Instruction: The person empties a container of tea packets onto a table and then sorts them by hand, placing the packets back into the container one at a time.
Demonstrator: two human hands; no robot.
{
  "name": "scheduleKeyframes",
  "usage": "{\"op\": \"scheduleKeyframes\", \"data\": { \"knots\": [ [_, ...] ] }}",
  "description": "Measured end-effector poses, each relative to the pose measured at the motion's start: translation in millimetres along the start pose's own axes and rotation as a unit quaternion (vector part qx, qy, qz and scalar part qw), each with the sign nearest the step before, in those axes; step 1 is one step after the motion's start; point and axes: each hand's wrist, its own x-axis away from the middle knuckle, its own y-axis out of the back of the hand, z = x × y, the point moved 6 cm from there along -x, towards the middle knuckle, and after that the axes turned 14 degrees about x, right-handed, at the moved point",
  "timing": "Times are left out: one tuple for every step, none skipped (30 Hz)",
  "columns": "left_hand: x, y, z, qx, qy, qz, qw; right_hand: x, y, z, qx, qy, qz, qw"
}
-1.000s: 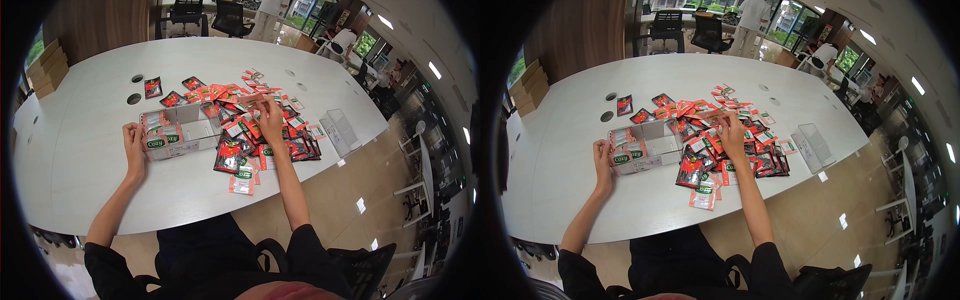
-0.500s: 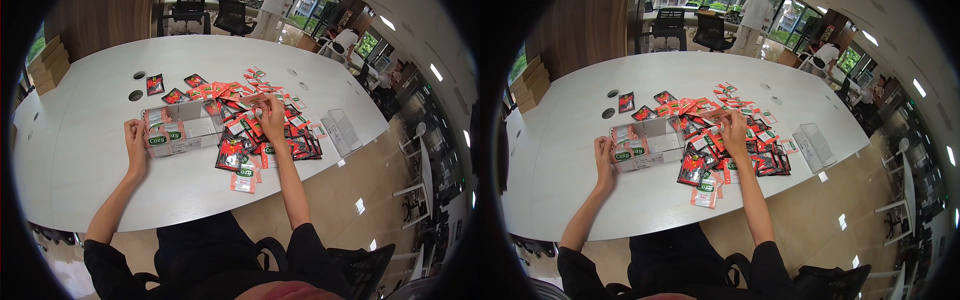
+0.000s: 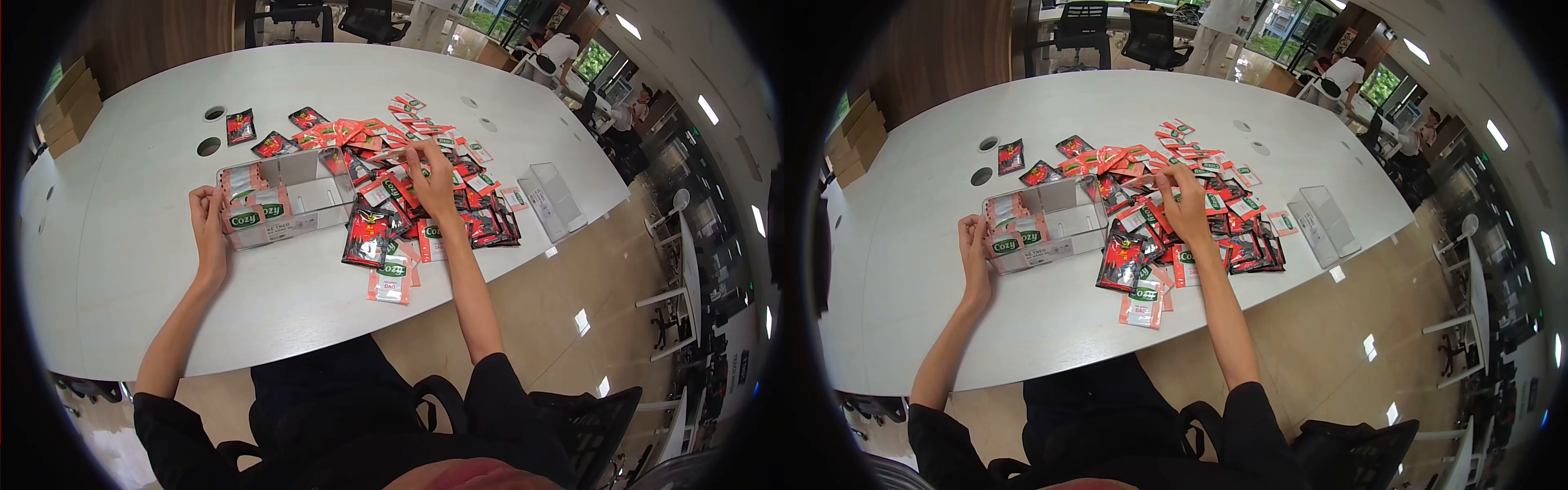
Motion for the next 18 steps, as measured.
{"op": "scheduleKeyframes", "data": {
  "knots": [
    [-1, 0, 0, -0.003, -0.006, -0.003, 1.000, 0, -2, -2, 0.002, 0.012, -0.006, 1.000],
    [0, -2, 0, -0.002, -0.005, -0.002, 1.000, 0, 0, -4, 0.003, 0.011, -0.006, 1.000],
    [1, -4, -3, -0.002, -0.004, -0.010, 1.000, -1, 2, 0, 0.006, 0.036, -0.010, 0.999],
    [2, -4, -4, -0.002, -0.004, -0.018, 1.000, -1, 4, 4, 0.010, 0.060, -0.013, 0.998],
    [1, -2, -3, -0.003, -0.003, -0.017, 1.000, -1, 4, 6, 0.010, 0.060, -0.014, 0.998],
    [0, 0, -1, -0.006, -0.001, -0.012, 1.000, -1, 4, 5, 0.030, 0.047, -0.006, 0.998],
    [-1, 1, 0, -0.009, 0.001, -0.007, 1.000, -1, 4, 5, 0.050, 0.034, 0.002, 0.998],
    [-1, 0, 0, -0.010, 0.001, -0.006, 1.000, -1, 4, 8, 0.051, 0.033, 0.002, 0.998],
    [0, -1, -1, -0.010, 0.002, -0.007, 1.000, -2, 5, 11, 0.051, 0.032, -0.006, 0.998],
    [0, -1, -2, -0.010, 0.002, -0.008, 1.000, -2, 5, 13, 0.052, 0.031, -0.013, 0.998],
    [0, -2, -2, -0.010, 0.002, -0.007, 1.000, -2, 4, 13, 0.052, 0.031, -0.014, 0.998],
    [0, -2, -2, -0.010, -0.003, -0.010, 1.000, -1, 4, 12, 0.046, 0.029, -0.019, 0.998],
    [0, -2, -2, -0.010, -0.007, -0.012, 1.000, -1, 5, 11, 0.041, 0.028, -0.023, 0.999],
    [0, -2, -2, -0.010, -0.007, -0.012, 1.000, -1, 4, 10, 0.041, 0.028, -0.023, 0.998],
    [0, -2, -3, -0.011, -0.006, -0.011, 1.000, -1, 4, 9, 0.045, 0.030, -0.025, 0.998],
    [1, -2, -3, -0.011, -0.004, -0.010, 1.000, -1, 5, 8, 0.049, 0.031, -0.027, 0.998],
    [1, -2, -3, -0.011, -0.004, -0.010, 1.000, -1, 5, 8, 0.049, 0.031, -0.027, 0.998],
    [1, -3, -3, -0.008, -0.003, -0.010, 1.000, -1, 5, 10, 0.051, 0.050, -0.021, 0.997]
  ]
}}
